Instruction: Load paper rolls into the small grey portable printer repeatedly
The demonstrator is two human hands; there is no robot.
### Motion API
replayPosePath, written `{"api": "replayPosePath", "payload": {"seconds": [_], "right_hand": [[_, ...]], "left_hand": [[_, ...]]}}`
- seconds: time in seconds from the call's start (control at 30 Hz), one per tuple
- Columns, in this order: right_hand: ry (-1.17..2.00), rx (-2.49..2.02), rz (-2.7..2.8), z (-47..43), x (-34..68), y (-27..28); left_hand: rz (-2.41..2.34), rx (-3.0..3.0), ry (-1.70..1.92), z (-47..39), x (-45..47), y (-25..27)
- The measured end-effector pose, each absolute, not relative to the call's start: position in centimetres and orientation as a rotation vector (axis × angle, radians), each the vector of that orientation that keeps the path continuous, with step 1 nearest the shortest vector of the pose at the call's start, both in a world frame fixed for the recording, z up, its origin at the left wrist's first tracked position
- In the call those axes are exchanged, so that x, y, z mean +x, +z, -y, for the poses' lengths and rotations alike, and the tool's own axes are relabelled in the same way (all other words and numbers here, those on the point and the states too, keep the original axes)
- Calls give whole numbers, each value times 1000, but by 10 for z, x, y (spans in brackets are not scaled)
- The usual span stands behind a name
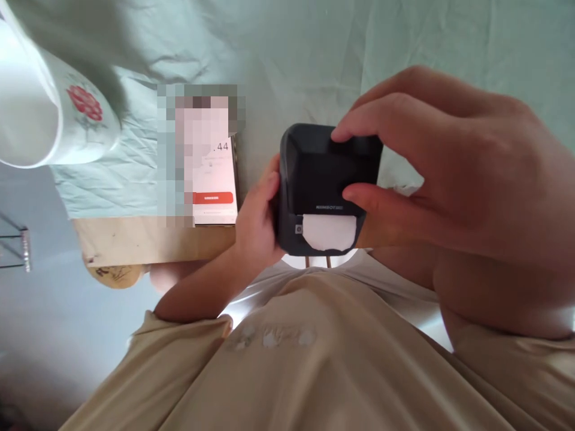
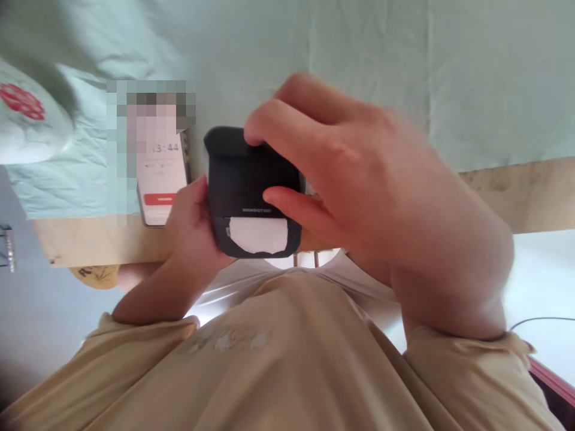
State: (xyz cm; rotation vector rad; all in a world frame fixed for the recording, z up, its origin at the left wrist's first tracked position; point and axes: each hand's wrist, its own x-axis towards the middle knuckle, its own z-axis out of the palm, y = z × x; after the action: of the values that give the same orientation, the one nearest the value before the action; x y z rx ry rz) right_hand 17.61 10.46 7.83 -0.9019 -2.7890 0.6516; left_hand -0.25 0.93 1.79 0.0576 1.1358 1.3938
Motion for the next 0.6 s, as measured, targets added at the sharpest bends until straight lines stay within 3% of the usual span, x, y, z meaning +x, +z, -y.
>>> {"api": "replayPosePath", "payload": {"seconds": [0.4,0.6], "right_hand": [[901,-998,2693,-104,165,84],[592,-781,2813,-94,175,75]], "left_hand": [[-1097,-105,1347,-15,-7,24],[-1053,-5,1368,-16,-4,21]]}}
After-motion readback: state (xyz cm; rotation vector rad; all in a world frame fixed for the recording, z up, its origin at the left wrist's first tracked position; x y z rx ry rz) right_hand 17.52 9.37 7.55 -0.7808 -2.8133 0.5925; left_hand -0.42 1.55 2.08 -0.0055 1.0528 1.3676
